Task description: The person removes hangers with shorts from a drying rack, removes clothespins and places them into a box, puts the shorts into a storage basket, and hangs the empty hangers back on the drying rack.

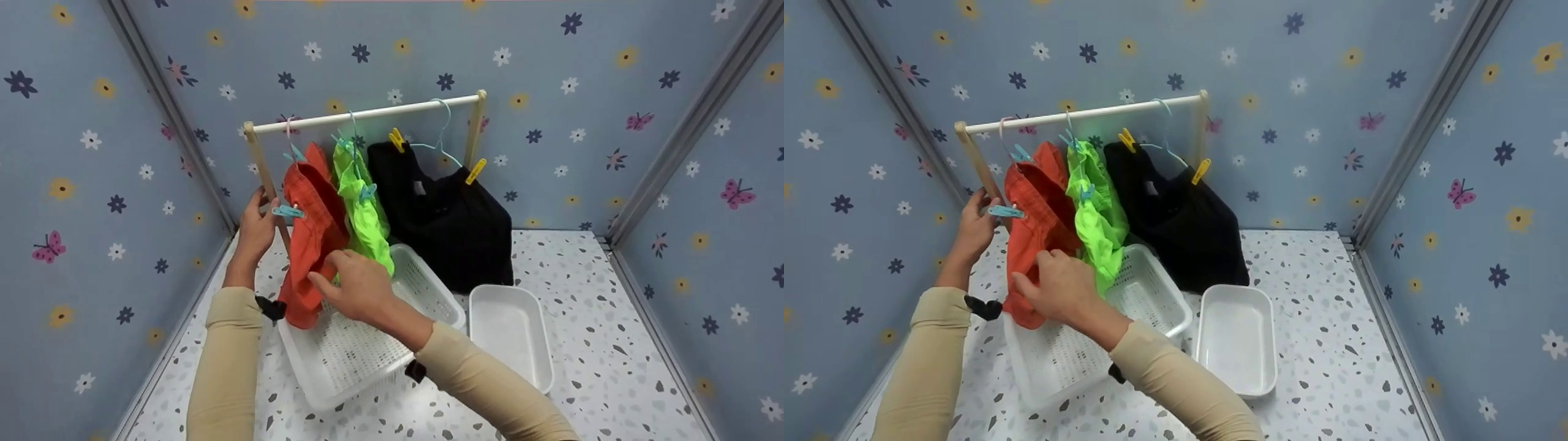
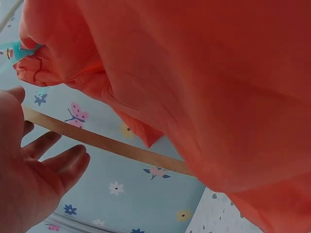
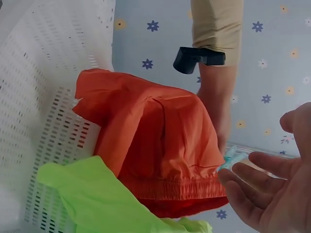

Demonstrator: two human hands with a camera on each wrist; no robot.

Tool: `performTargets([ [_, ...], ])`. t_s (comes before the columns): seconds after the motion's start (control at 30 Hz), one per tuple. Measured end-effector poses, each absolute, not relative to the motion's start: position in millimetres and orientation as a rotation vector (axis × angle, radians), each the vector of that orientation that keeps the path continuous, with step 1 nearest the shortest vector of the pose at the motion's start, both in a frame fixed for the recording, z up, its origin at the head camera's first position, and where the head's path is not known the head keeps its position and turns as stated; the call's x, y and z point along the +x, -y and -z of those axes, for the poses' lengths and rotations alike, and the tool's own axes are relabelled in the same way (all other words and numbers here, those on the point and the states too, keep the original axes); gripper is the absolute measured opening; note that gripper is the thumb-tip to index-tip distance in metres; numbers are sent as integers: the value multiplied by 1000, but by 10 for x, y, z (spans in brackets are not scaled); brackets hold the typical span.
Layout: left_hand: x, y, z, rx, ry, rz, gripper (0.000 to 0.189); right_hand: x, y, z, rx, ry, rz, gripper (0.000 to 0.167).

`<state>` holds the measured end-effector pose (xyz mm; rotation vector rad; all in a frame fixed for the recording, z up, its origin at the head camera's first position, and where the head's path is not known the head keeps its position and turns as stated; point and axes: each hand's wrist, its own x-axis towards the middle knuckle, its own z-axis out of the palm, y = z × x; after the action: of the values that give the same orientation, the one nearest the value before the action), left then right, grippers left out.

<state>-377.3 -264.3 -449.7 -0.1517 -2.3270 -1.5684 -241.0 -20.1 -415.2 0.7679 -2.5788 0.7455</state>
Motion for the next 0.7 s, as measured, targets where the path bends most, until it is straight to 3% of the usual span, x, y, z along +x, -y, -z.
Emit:
performTargets([
  [0.3,-3899,2686,4554,-99,2246,1685,47,-2616,518,4234,552,2850,-653,62],
  [0.57,-3875,2672,4606,-97,2191,1668,48,-2735,649,4328,417,2969,-731,55],
  [0.7,-3882,2672,4606,-78,2183,1645,48,-2789,692,4335,386,2973,-805,61],
])
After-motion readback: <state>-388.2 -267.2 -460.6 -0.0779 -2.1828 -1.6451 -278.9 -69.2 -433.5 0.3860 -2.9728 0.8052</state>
